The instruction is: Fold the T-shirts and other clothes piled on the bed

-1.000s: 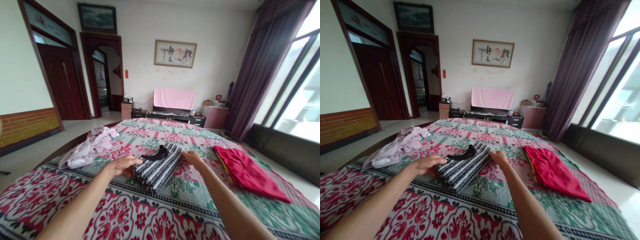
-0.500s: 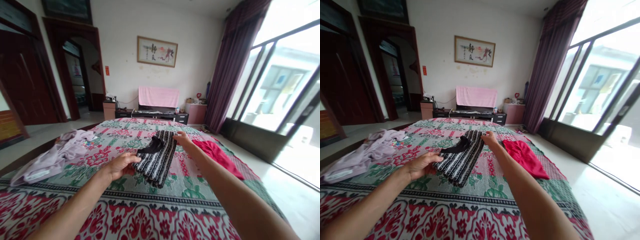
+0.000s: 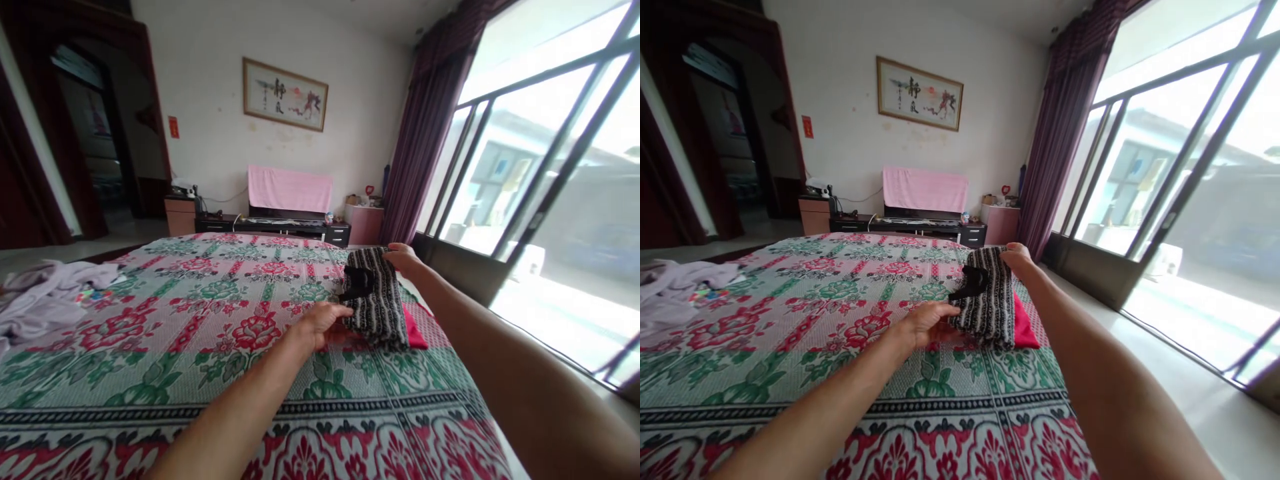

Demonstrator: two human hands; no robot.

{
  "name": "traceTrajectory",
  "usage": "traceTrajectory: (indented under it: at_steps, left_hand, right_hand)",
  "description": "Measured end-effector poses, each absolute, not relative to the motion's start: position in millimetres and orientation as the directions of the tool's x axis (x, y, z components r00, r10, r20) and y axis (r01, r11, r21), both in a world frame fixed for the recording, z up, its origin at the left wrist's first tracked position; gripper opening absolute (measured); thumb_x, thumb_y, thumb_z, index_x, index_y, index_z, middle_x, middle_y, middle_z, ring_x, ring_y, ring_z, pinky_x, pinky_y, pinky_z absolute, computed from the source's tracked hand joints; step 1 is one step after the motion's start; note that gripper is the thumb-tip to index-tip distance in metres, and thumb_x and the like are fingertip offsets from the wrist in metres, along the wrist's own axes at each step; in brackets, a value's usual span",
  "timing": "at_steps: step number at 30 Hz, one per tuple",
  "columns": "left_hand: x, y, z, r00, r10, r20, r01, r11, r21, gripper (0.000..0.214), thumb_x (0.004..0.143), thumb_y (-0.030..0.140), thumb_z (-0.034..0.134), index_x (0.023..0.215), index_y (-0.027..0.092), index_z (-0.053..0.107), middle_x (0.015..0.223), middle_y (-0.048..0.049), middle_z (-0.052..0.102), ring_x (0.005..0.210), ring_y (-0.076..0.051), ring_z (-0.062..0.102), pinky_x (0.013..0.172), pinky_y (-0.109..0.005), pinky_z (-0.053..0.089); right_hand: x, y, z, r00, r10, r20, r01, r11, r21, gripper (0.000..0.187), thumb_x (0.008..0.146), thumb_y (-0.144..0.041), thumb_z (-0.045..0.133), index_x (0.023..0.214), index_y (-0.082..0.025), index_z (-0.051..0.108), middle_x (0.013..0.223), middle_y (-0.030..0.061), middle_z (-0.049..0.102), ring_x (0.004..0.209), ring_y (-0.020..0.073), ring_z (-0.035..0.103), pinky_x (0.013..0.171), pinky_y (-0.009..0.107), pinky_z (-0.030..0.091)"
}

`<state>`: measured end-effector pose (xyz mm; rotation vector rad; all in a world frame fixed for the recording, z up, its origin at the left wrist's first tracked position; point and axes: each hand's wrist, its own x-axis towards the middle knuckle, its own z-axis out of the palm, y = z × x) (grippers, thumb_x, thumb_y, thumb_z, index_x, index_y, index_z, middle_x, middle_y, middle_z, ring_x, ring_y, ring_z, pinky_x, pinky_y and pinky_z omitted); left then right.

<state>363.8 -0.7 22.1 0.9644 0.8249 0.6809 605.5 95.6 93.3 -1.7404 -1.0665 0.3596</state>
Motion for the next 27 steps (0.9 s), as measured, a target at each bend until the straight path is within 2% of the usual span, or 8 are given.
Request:
traceTrajectory:
  at_steps: [6, 9, 13, 17, 20, 23, 25, 27]
  left_hand:
    - [413, 5, 13, 0.531, 0.803, -0.271, -0.166, 0.413, 0.896, 0.009, 0.077, 0.017, 0.064, 0.082, 0.011, 0.060, 0.063, -0.0038, 0.065, 0.047, -0.011, 0.060, 0.042, -0.019, 0.044]
    - [426, 6, -5, 0.542, 0.781, -0.311, -0.114, 0.435, 0.893, 0.011, 0.075, 0.017, 0.067, 0.077, 0.011, 0.058, 0.064, -0.0040, 0.065, 0.046, -0.011, 0.059, 0.042, -0.020, 0.044]
    - [427, 6, -23, 0.546, 0.778, -0.311, -0.094, 0.425, 0.900, 0.009, 0.075, 0.017, 0.066, 0.075, 0.012, 0.058, 0.064, -0.0037, 0.065, 0.046, -0.010, 0.058, 0.043, -0.019, 0.043]
    - [407, 8, -21, 0.528, 0.800, -0.287, -0.068, 0.376, 0.924, 0.015, 0.073, 0.025, 0.069, 0.079, 0.014, 0.061, 0.066, -0.0038, 0.066, 0.052, -0.011, 0.061, 0.046, -0.019, 0.043]
    - [370, 10, -15, 0.486, 0.839, -0.244, 0.051, 0.251, 0.967, 0.018, 0.071, 0.027, 0.069, 0.083, 0.015, 0.064, 0.065, -0.0028, 0.066, 0.052, -0.012, 0.061, 0.046, -0.020, 0.040]
    - [314, 10, -16, 0.377, 0.918, -0.119, 0.292, 0.004, 0.956, 0.019, 0.068, 0.024, 0.068, 0.085, 0.016, 0.067, 0.060, -0.0011, 0.064, 0.051, -0.014, 0.059, 0.048, -0.021, 0.038]
    - [271, 9, -23, 0.336, 0.942, 0.016, 0.476, -0.185, 0.860, 0.014, 0.069, 0.022, 0.065, 0.081, 0.018, 0.070, 0.061, -0.0014, 0.064, 0.058, -0.016, 0.061, 0.055, -0.023, 0.041]
    - [228, 6, -33, 0.321, 0.930, 0.178, 0.593, -0.344, 0.728, 0.011, 0.072, 0.023, 0.060, 0.075, 0.019, 0.070, 0.066, -0.0026, 0.066, 0.067, -0.018, 0.061, 0.065, -0.025, 0.043]
  right_hand:
    - [631, 113, 88, 0.588, 0.741, 0.324, 0.600, -0.130, -0.790, 0.066, 0.064, -0.010, 0.065, 0.129, -0.009, 0.052, 0.102, 0.0100, 0.066, 0.075, 0.0137, 0.060, 0.064, 0.022, 0.047]
    - [628, 114, 72, 0.558, 0.763, 0.326, 0.663, -0.173, -0.729, 0.066, 0.067, -0.016, 0.064, 0.132, -0.012, 0.051, 0.116, 0.0118, 0.063, 0.087, 0.0173, 0.061, 0.070, 0.024, 0.048]
    - [617, 109, 50, 0.502, 0.810, 0.301, 0.716, -0.194, -0.671, 0.048, 0.069, -0.017, 0.063, 0.117, -0.012, 0.064, 0.105, 0.0099, 0.069, 0.094, 0.0200, 0.063, 0.081, 0.027, 0.047]
    - [605, 103, 46, 0.490, 0.806, 0.331, 0.749, -0.194, -0.634, 0.038, 0.072, -0.018, 0.060, 0.109, -0.014, 0.069, 0.098, 0.0076, 0.071, 0.092, 0.0189, 0.064, 0.082, 0.027, 0.047]
    - [584, 96, 53, 0.445, 0.814, 0.373, 0.792, -0.164, -0.588, 0.032, 0.074, -0.018, 0.059, 0.104, -0.016, 0.071, 0.096, 0.0054, 0.072, 0.091, 0.0179, 0.065, 0.082, 0.025, 0.047]
    - [540, 81, 56, 0.291, 0.847, 0.446, 0.855, -0.021, -0.519, 0.030, 0.075, -0.015, 0.054, 0.099, -0.018, 0.072, 0.092, 0.0034, 0.073, 0.089, 0.0168, 0.065, 0.082, 0.025, 0.047]
    - [499, 63, 48, 0.096, 0.866, 0.491, 0.868, 0.168, -0.468, 0.030, 0.076, -0.012, 0.051, 0.096, -0.019, 0.072, 0.091, 0.0023, 0.073, 0.087, 0.0157, 0.065, 0.082, 0.024, 0.046]
    - [454, 42, 31, -0.130, 0.879, 0.458, 0.840, 0.343, -0.421, 0.030, 0.076, -0.012, 0.049, 0.093, -0.021, 0.073, 0.089, 0.0015, 0.074, 0.082, 0.0147, 0.066, 0.078, 0.023, 0.046]
